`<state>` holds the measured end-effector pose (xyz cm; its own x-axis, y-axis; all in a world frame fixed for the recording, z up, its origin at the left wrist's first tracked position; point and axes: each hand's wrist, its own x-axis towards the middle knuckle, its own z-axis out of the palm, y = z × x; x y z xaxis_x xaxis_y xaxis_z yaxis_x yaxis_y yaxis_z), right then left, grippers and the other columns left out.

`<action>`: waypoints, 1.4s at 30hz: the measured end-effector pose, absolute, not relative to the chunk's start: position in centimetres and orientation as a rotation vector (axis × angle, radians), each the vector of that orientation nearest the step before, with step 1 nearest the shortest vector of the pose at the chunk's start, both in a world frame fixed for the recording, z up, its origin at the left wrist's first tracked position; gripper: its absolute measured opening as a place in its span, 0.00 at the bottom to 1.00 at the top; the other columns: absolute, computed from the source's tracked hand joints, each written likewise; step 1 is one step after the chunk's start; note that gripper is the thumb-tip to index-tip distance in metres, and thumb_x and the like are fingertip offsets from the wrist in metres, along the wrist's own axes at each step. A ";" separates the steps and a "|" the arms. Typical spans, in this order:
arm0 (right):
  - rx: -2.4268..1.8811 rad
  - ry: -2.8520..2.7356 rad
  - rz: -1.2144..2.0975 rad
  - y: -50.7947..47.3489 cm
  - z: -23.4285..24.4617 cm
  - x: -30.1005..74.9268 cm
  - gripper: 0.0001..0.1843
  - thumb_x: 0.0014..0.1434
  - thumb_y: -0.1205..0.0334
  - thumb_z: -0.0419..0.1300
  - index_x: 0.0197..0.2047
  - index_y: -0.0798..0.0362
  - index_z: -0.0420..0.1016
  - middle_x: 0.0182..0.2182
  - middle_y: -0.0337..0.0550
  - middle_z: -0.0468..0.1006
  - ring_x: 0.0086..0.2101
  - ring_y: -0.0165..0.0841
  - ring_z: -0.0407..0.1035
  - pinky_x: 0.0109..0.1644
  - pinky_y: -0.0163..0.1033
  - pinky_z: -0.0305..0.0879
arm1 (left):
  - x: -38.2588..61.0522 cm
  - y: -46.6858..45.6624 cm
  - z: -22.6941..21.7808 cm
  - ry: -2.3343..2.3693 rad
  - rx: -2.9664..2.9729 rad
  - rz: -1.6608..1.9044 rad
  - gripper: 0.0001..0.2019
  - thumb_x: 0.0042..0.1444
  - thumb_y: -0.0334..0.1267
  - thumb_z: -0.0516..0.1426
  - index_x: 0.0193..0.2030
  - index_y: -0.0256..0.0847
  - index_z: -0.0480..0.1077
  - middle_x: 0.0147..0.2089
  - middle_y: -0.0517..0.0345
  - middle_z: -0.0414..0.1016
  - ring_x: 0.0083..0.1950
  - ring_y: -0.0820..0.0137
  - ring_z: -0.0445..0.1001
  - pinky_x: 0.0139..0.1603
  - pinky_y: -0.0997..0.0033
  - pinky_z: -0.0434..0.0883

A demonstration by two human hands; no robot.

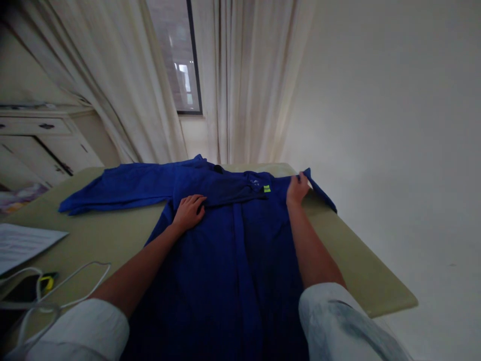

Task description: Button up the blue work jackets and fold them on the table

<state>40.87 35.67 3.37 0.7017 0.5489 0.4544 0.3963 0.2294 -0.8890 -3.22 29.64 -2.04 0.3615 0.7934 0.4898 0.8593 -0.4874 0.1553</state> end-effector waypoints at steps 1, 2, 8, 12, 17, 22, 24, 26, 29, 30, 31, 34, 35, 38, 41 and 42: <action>-1.406 -1.070 0.043 35.3 3.4 38.7 0.20 0.61 0.54 0.60 0.53 0.55 0.78 0.52 0.53 0.79 0.55 0.46 0.69 0.64 0.55 0.67 | -3.2 29.7 -2.1 -1.523 -2.483 -0.783 0.21 0.67 0.37 0.52 0.64 0.42 0.73 0.62 0.44 0.76 0.61 0.52 0.73 0.63 0.48 0.67; -1.424 -1.359 -0.044 34.8 3.2 36.3 0.24 0.61 0.54 0.61 0.57 0.56 0.78 0.56 0.56 0.78 0.59 0.49 0.67 0.68 0.57 0.62 | -3.3 29.7 -2.1 -1.532 -2.480 -0.794 0.21 0.68 0.38 0.52 0.65 0.41 0.72 0.62 0.44 0.76 0.61 0.52 0.73 0.63 0.48 0.68; -1.237 -2.628 0.084 31.4 -0.1 25.2 0.27 0.69 0.60 0.57 0.70 0.48 0.72 0.65 0.53 0.74 0.66 0.45 0.64 0.76 0.63 0.46 | -4.2 30.5 -3.1 -1.678 -2.496 -1.199 0.28 0.72 0.48 0.49 0.72 0.35 0.60 0.64 0.39 0.75 0.61 0.55 0.75 0.67 0.48 0.68; -1.287 -2.499 0.126 30.7 -2.1 24.6 0.25 0.71 0.61 0.54 0.68 0.48 0.73 0.67 0.54 0.73 0.68 0.46 0.64 0.75 0.66 0.47 | -4.9 31.1 -3.4 -1.907 -2.486 -1.545 0.37 0.70 0.57 0.50 0.76 0.33 0.52 0.68 0.34 0.72 0.59 0.55 0.78 0.64 0.50 0.72; -1.301 -2.363 0.139 30.4 -2.6 25.6 0.21 0.70 0.58 0.57 0.63 0.51 0.75 0.69 0.56 0.70 0.66 0.47 0.66 0.74 0.62 0.52 | -5.7 31.5 -3.3 -2.106 -2.405 -1.800 0.39 0.68 0.65 0.50 0.74 0.37 0.59 0.62 0.38 0.77 0.59 0.54 0.80 0.63 0.53 0.73; -1.222 -2.268 0.184 30.4 -2.4 25.6 0.14 0.67 0.60 0.59 0.55 0.50 0.73 0.54 0.51 0.81 0.56 0.43 0.74 0.72 0.56 0.56 | -5.4 33.2 -1.0 -2.674 -2.122 -2.049 0.34 0.69 0.64 0.52 0.66 0.35 0.67 0.58 0.36 0.78 0.54 0.57 0.82 0.54 0.57 0.79; -1.249 -2.165 0.197 30.5 -2.5 25.6 0.14 0.67 0.59 0.59 0.55 0.51 0.71 0.50 0.50 0.81 0.53 0.42 0.76 0.71 0.54 0.58 | -4.8 34.4 0.8 -2.830 -2.108 -2.049 0.34 0.62 0.55 0.64 0.67 0.37 0.64 0.54 0.38 0.80 0.49 0.60 0.83 0.51 0.59 0.80; -1.294 -2.056 0.216 30.7 -2.6 25.7 0.17 0.68 0.57 0.58 0.58 0.52 0.68 0.51 0.52 0.81 0.54 0.43 0.76 0.70 0.54 0.58 | -4.3 35.5 2.5 -2.833 -2.239 -1.974 0.38 0.54 0.46 0.72 0.67 0.40 0.63 0.53 0.42 0.81 0.48 0.61 0.83 0.49 0.61 0.80; -1.373 -1.944 0.211 31.0 -2.8 25.9 0.18 0.70 0.55 0.56 0.61 0.51 0.66 0.53 0.53 0.82 0.55 0.43 0.76 0.72 0.54 0.56 | -3.4 36.5 3.8 -2.725 -2.465 -1.489 0.34 0.48 0.46 0.73 0.60 0.40 0.71 0.51 0.43 0.82 0.51 0.56 0.82 0.49 0.59 0.79; -1.409 -1.905 0.195 31.1 -2.8 25.9 0.19 0.71 0.55 0.55 0.61 0.51 0.67 0.53 0.53 0.82 0.55 0.43 0.76 0.72 0.55 0.55 | -3.0 36.4 3.7 -2.672 -2.513 -1.258 0.32 0.45 0.48 0.74 0.55 0.39 0.74 0.49 0.44 0.82 0.51 0.53 0.82 0.48 0.59 0.78; -1.449 -1.858 0.175 31.2 -2.8 25.9 0.19 0.71 0.55 0.53 0.62 0.51 0.67 0.53 0.53 0.82 0.56 0.44 0.76 0.73 0.56 0.53 | -2.6 36.2 3.5 -2.613 -2.546 -1.058 0.29 0.43 0.48 0.74 0.50 0.38 0.76 0.45 0.44 0.83 0.49 0.51 0.82 0.47 0.58 0.78; -1.563 -1.694 0.122 31.7 -3.1 26.2 0.19 0.72 0.58 0.51 0.63 0.52 0.67 0.53 0.55 0.82 0.56 0.45 0.75 0.74 0.58 0.51 | -1.0 34.9 2.4 -2.487 -2.661 -0.803 0.15 0.43 0.42 0.71 0.36 0.39 0.77 0.33 0.51 0.80 0.39 0.54 0.81 0.40 0.61 0.76; -1.590 -1.651 0.097 31.9 -3.2 26.5 0.20 0.71 0.58 0.51 0.63 0.53 0.67 0.53 0.56 0.82 0.57 0.46 0.74 0.74 0.59 0.50 | -0.4 34.6 2.4 -2.458 -2.697 -0.810 0.10 0.46 0.40 0.68 0.34 0.39 0.77 0.30 0.54 0.79 0.36 0.57 0.80 0.38 0.63 0.74; -1.663 -1.568 -0.006 32.4 -3.9 28.3 0.24 0.68 0.55 0.56 0.64 0.54 0.68 0.57 0.61 0.79 0.61 0.50 0.70 0.74 0.63 0.46 | 0.5 34.8 4.1 -2.388 -2.716 -0.941 0.07 0.54 0.37 0.59 0.37 0.40 0.78 0.32 0.56 0.79 0.36 0.62 0.79 0.36 0.68 0.73; -1.781 -1.429 -0.053 32.8 -4.5 31.7 0.29 0.65 0.51 0.62 0.64 0.55 0.68 0.57 0.65 0.79 0.63 0.55 0.68 0.74 0.69 0.39 | -0.8 36.9 8.0 -2.310 -2.532 -1.175 0.14 0.58 0.35 0.54 0.48 0.40 0.77 0.39 0.54 0.81 0.41 0.62 0.80 0.42 0.67 0.75; -1.836 -1.374 -0.045 32.8 -4.5 32.9 0.30 0.64 0.50 0.63 0.64 0.56 0.69 0.55 0.66 0.79 0.62 0.56 0.68 0.73 0.71 0.39 | -1.7 37.8 9.2 -2.253 -2.429 -1.219 0.16 0.58 0.35 0.55 0.50 0.39 0.77 0.42 0.52 0.81 0.43 0.61 0.80 0.46 0.64 0.76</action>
